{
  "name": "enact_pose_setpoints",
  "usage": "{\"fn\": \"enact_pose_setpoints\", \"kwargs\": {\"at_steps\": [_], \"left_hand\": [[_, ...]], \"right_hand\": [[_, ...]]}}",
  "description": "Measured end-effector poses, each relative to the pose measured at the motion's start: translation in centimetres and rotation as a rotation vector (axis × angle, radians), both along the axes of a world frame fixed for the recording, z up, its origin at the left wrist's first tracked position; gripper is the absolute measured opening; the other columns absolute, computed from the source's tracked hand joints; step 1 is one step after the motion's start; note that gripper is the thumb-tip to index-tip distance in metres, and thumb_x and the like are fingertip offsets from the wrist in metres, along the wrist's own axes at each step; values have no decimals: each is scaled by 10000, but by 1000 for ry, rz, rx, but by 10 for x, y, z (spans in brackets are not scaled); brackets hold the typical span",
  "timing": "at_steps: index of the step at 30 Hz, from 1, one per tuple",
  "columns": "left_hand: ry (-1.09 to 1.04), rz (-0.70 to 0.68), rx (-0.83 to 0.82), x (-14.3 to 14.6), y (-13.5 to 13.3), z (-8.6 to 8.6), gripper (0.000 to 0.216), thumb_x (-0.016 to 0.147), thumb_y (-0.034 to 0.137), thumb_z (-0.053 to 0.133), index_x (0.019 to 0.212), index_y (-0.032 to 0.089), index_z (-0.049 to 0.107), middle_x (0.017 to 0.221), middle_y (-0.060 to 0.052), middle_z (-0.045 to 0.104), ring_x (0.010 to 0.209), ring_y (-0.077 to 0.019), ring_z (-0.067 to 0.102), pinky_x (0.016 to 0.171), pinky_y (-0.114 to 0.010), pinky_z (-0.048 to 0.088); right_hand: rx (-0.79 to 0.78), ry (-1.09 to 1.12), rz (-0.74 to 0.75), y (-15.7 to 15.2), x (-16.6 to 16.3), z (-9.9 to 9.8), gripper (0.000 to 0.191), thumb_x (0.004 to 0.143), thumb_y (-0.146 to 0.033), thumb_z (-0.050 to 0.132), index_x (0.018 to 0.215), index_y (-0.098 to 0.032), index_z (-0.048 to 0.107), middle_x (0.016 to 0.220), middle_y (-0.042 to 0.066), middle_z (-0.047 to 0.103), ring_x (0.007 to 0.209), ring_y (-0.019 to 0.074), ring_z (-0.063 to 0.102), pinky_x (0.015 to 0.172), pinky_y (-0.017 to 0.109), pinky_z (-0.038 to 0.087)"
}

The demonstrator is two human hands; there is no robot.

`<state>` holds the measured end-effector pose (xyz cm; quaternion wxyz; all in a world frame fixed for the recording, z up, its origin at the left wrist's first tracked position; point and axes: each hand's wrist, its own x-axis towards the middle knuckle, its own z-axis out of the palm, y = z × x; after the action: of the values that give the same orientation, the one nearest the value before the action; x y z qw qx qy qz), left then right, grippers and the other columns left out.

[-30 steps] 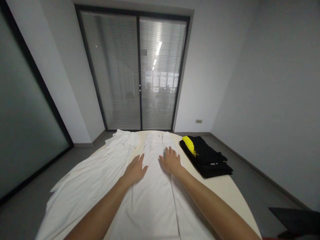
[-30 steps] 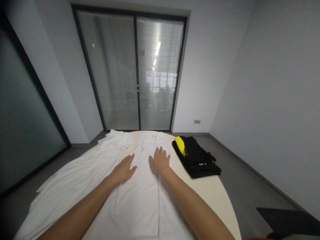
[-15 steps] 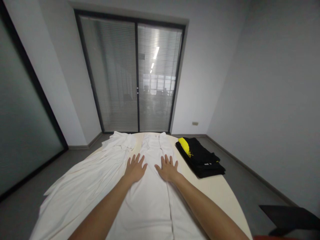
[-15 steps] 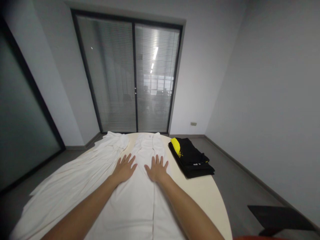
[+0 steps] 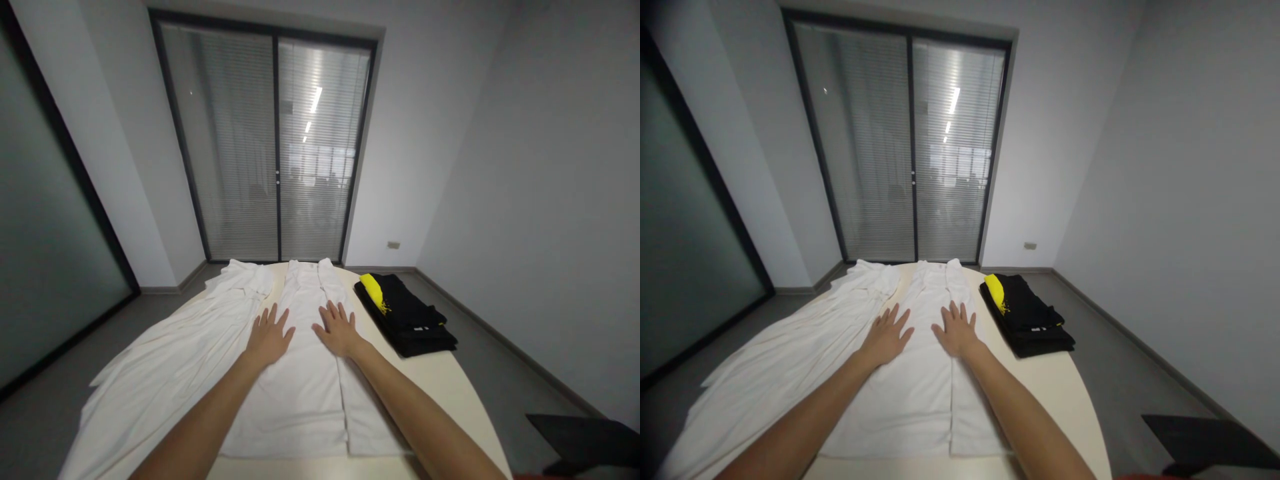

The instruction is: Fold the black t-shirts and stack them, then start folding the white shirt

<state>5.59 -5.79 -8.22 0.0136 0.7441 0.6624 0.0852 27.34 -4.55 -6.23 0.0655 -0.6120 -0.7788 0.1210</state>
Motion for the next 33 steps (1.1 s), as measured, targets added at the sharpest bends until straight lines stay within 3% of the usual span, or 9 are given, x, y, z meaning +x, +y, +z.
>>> {"fn": "enact_pose_setpoints", "kwargs": {"at_steps": [2, 4, 7, 10, 20, 26, 33], "left_hand": [[-2, -19, 3, -1, -15, 1, 650, 966, 563, 380, 1536, 251, 367, 1649, -116, 189, 1494, -390, 206, 1175, -529, 210], [2, -50, 14, -2, -28, 1, 641, 968, 554, 392, 1531, 249, 381, 1654, -115, 170, 1494, -395, 202, 1176, -520, 216], [9, -70, 15, -5, -40, 0, 610, 988, 508, 376, 1520, 211, 408, 1646, -133, 195, 1488, -377, 237, 1185, -488, 227], [4, -78, 4, -9, -43, -3, 592, 1001, 486, 358, 1513, 196, 420, 1631, -142, 246, 1488, -350, 251, 1194, -469, 222], [-43, -73, -10, -11, -40, -7, 588, 997, 486, 358, 1510, 207, 423, 1628, -129, 262, 1505, -328, 209, 1202, -470, 198], [-66, -66, -6, -12, -38, -12, 583, 990, 492, 366, 1501, 220, 435, 1629, -101, 271, 1506, -313, 212, 1207, -464, 185], [-70, -76, -29, -13, -35, -10, 604, 985, 503, 369, 1505, 201, 430, 1634, -119, 255, 1509, -328, 196, 1205, -461, 193]], "right_hand": [[17, 4, 124, -19, 3, 9, 680, 983, -552, 359, 1554, -190, 286, 1659, 144, 112, 1516, 373, 52, 1165, 613, 97], [59, 35, 309, -40, 7, 22, 592, 963, -475, 468, 1472, -177, 422, 1609, 169, 270, 1484, 350, 200, 1164, 536, 195], [33, 134, 569, -71, 14, 40, 335, 864, -386, 664, 1134, -188, 657, 1216, 117, 644, 1182, 252, 542, 1003, 346, 403], [-120, 181, 730, -94, 23, 49, 217, 804, -389, 737, 880, -189, 703, 877, 27, 681, 837, 159, 595, 776, 248, 431], [-252, 99, 670, -110, 36, 44, 310, 580, -325, 827, 860, -223, 741, 775, -20, 697, 709, 150, 582, 689, 241, 420], [-278, 122, 682, -110, 39, 42, 148, 634, -249, 732, 777, -218, 752, 735, -34, 713, 643, 124, 599, 646, 217, 425], [-402, 187, 710, -120, 36, 45, 175, 610, -195, 719, 778, -225, 758, 673, -57, 700, 606, 113, 617, 629, 200, 445]]}}
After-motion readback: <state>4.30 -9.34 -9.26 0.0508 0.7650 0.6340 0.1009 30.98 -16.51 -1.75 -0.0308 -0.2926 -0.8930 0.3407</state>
